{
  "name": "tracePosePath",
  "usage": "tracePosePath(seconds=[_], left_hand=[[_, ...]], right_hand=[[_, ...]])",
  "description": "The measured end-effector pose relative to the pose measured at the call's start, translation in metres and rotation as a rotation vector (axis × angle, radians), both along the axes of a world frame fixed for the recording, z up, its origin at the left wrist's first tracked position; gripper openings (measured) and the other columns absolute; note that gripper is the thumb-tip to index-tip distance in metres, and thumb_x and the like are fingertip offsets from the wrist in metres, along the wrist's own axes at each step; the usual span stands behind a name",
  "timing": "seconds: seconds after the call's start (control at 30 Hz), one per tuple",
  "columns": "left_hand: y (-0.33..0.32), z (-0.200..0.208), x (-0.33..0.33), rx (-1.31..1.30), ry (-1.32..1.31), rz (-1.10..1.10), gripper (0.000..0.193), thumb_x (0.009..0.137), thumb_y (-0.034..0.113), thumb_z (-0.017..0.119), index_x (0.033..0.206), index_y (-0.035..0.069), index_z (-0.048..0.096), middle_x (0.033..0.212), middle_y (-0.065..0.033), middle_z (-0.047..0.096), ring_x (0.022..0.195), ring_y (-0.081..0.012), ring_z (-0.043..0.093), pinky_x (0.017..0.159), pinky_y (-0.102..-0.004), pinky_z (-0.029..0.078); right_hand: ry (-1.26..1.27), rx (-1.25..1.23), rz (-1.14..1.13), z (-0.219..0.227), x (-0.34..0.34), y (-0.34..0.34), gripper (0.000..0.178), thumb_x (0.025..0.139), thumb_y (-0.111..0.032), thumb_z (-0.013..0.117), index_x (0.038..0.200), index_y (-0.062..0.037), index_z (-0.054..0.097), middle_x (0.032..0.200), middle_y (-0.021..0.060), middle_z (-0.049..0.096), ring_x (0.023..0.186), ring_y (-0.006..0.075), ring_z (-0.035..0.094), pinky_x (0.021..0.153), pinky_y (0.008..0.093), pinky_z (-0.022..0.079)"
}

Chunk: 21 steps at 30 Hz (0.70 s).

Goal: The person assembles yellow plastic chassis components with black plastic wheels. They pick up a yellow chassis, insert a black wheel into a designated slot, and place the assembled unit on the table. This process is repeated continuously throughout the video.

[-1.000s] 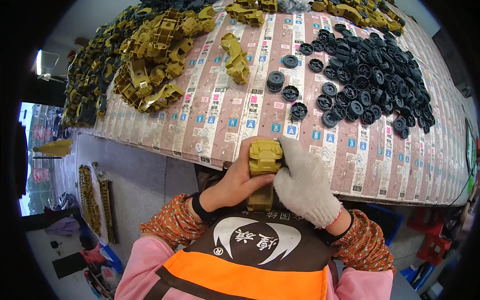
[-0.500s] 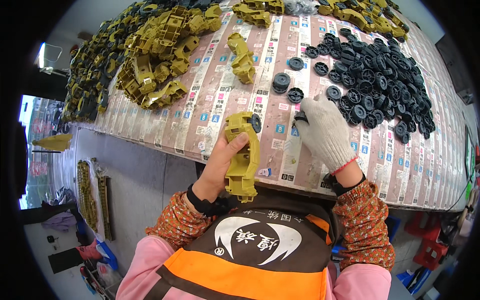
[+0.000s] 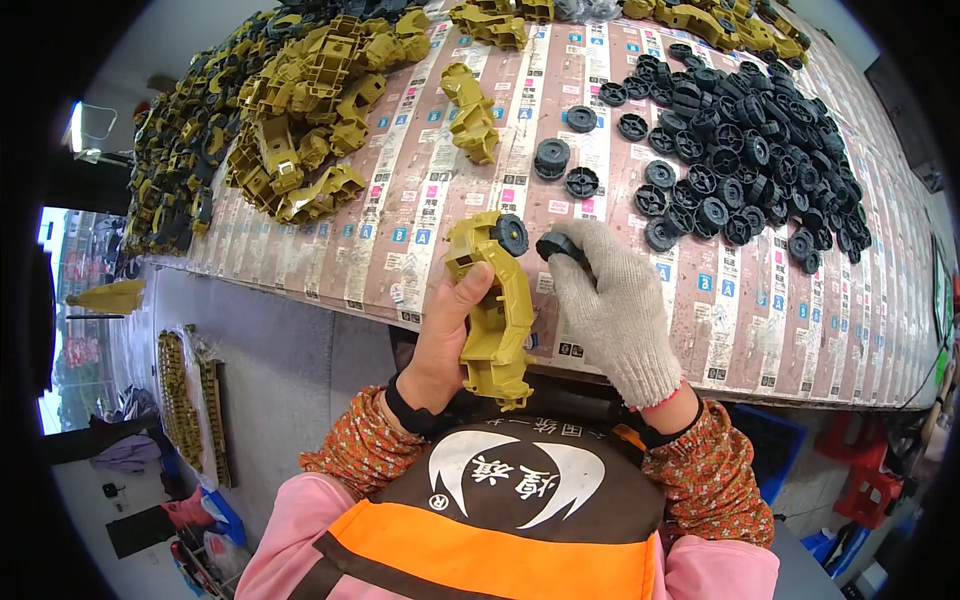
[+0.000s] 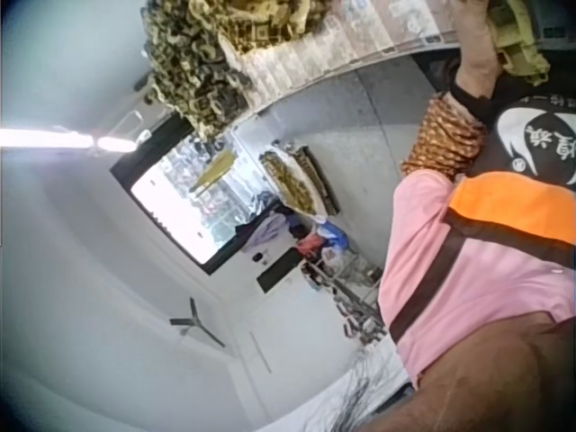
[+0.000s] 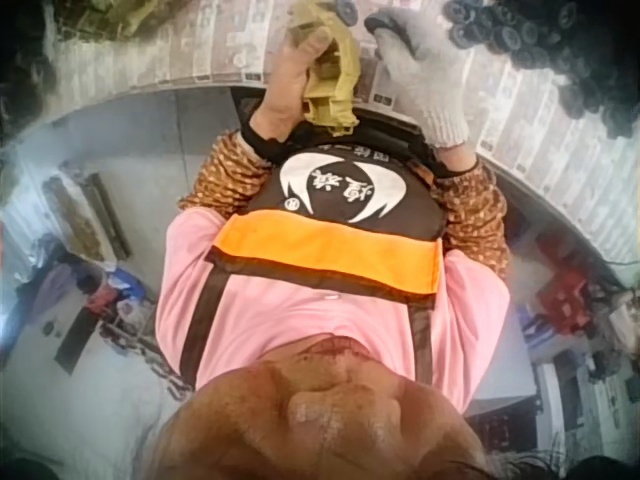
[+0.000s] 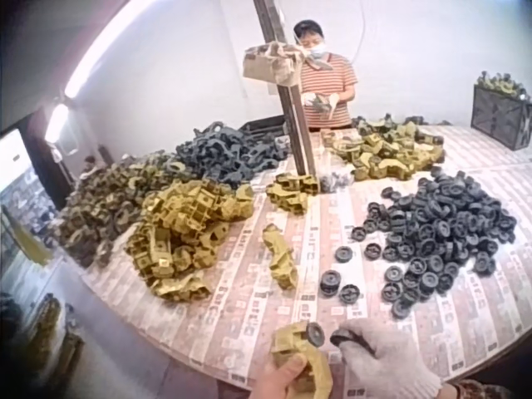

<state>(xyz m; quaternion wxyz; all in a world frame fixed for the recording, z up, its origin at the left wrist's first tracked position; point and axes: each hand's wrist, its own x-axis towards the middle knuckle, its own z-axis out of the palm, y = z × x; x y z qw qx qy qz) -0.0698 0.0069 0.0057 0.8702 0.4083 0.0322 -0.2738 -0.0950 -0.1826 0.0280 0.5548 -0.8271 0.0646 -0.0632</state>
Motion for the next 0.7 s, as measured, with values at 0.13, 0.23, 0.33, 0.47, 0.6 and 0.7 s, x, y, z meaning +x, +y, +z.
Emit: tracePosePath(seconds=[0.13,0.23,0.33,0.47,0.6,0.7], left_hand=[[0.004,-0.003,0.006,0.071,-0.082,0.101,0.04,0.107,0.039,0.068,0.132,0.011,0.057,0.107,-0.0025,0.069,0.091,-0.0135,0.072,0.077,-0.0311,0.063],[0.003,0.0,0.011,0.075,-0.13,0.183,0.037,0.107,0.035,0.068,0.133,0.011,0.056,0.109,-0.002,0.069,0.094,-0.0126,0.072,0.079,-0.03,0.062],[0.0,-0.002,0.012,0.085,-0.178,0.236,0.038,0.107,0.032,0.069,0.135,0.011,0.056,0.111,-0.0022,0.069,0.095,-0.0124,0.071,0.08,-0.0299,0.062],[-0.003,-0.006,0.014,0.08,-0.209,0.279,0.039,0.106,0.017,0.07,0.139,0.011,0.048,0.115,-0.0024,0.063,0.098,-0.0119,0.067,0.083,-0.031,0.062],[-0.005,-0.006,0.013,0.093,-0.274,0.338,0.046,0.104,0.016,0.073,0.141,0.01,0.046,0.118,-0.002,0.062,0.102,-0.0116,0.065,0.088,-0.0304,0.059],[-0.004,-0.008,0.01,0.119,-0.377,0.346,0.058,0.101,0.011,0.076,0.148,0.01,0.043,0.128,-0.0037,0.061,0.112,-0.0138,0.064,0.097,-0.0323,0.057]], right_hand=[[-0.014,-0.073,0.08,0.01,-0.016,0.005,0.025,0.097,-0.008,0.068,0.121,-0.0004,0.07,0.099,0.0182,0.076,0.087,0.0288,0.077,0.079,0.0374,0.059],[0.011,-0.061,0.134,0.011,-0.03,0.012,0.025,0.097,-0.006,0.068,0.121,-0.0008,0.069,0.099,0.0182,0.076,0.086,0.0292,0.078,0.077,0.0374,0.059],[0.008,-0.038,0.155,0.012,-0.036,0.018,0.028,0.096,-0.004,0.068,0.123,-0.0008,0.068,0.099,0.0216,0.075,0.09,0.0346,0.078,0.077,0.0392,0.06],[-0.048,-0.087,0.159,0.008,-0.042,0.021,0.032,0.094,-0.002,0.069,0.126,0.0001,0.066,0.097,0.024,0.073,0.089,0.0414,0.076,0.075,0.043,0.059],[-0.144,-0.187,0.187,0.003,-0.049,0.023,0.04,0.092,0.0,0.067,0.132,0.0016,0.062,0.094,0.0253,0.072,0.084,0.0446,0.073,0.071,0.0469,0.058],[-0.135,-0.217,0.22,-0.002,-0.054,0.022,0.047,0.089,0.001,0.065,0.136,0.0024,0.059,0.091,0.0258,0.071,0.079,0.0453,0.072,0.069,0.0497,0.056]])
